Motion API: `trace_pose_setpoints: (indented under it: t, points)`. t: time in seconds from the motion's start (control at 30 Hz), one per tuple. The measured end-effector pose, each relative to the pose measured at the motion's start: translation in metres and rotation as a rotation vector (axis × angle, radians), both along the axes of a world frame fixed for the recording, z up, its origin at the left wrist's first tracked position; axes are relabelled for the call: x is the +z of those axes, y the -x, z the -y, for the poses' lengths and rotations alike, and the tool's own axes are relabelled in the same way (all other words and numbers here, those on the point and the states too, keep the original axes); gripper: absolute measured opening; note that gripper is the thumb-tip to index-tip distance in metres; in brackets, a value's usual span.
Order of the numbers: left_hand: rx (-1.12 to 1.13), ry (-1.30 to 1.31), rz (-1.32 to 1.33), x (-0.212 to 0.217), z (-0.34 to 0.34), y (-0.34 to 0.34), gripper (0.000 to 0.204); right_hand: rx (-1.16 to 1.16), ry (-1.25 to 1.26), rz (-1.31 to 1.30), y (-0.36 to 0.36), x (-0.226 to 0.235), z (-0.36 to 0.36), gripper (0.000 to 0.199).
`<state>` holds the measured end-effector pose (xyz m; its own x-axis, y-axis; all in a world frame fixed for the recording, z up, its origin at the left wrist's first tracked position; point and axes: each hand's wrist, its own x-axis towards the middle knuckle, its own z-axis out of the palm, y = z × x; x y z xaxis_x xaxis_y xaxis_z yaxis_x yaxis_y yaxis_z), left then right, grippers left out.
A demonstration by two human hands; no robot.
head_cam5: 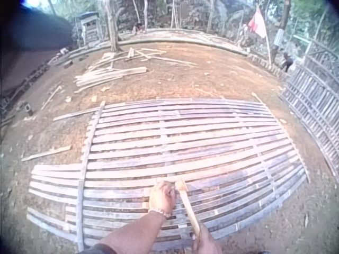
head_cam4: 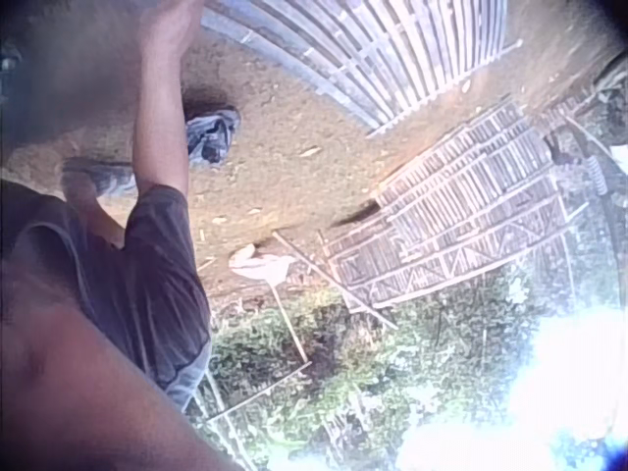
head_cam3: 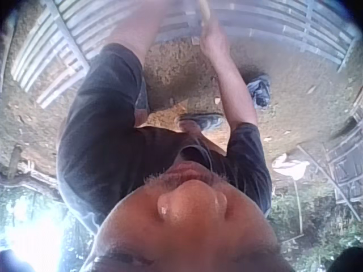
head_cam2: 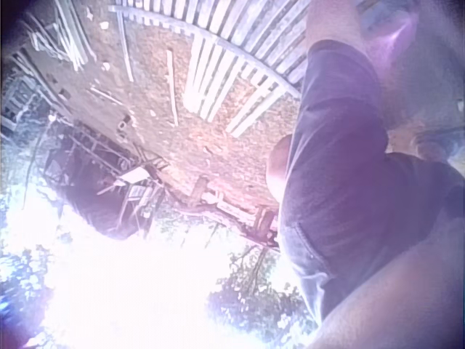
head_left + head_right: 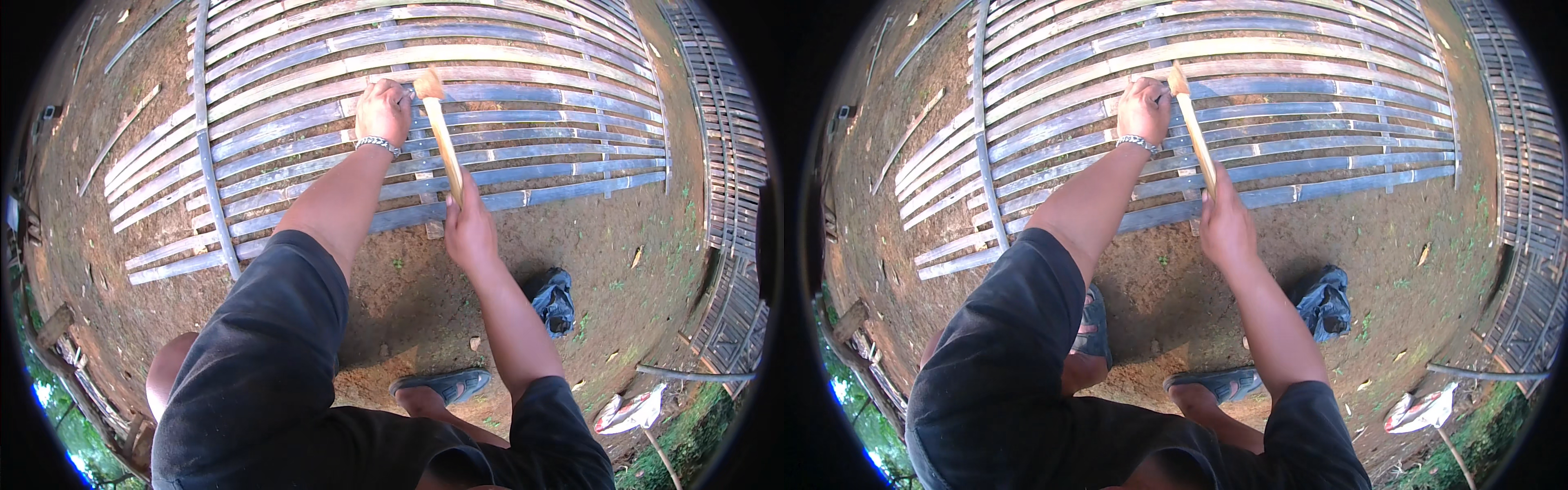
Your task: The person hammers nails into a metal grate structure using a hammer. They repeatedly pick up nails from a black plastic bag and drive them into the metal frame to secure it. The task involves repetitive striking and positioning of the nails.
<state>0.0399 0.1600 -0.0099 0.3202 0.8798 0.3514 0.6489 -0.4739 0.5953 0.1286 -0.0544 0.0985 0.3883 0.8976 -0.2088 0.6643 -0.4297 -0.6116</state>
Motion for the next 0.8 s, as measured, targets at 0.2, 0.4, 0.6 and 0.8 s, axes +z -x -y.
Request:
trace_pose_setpoints:
  t: [0.2,0.4,0.6,0.8]
  points:
    - [0.010,0.051,-0.001,0.009,0.001,-0.001,0.005,-0.007,0.176,0.055,-0.006,0.002,-0.034,0.053]
    - [-0.010,0.035,-0.005,0.004,-0.001,0.001,0.007,0.022,0.065,0.111,-0.013,-0.009,-0.032,0.054]
    - [0.005,0.031,-0.017,0.002,-0.003,0.001,0.006,0.006,0.153,0.057,-0.011,0.000,-0.034,0.054]
    - [0.001,0.059,-0.010,0.006,-0.001,-0.001,0.006,-0.024,0.049,0.086,-0.010,-0.002,-0.032,0.054]
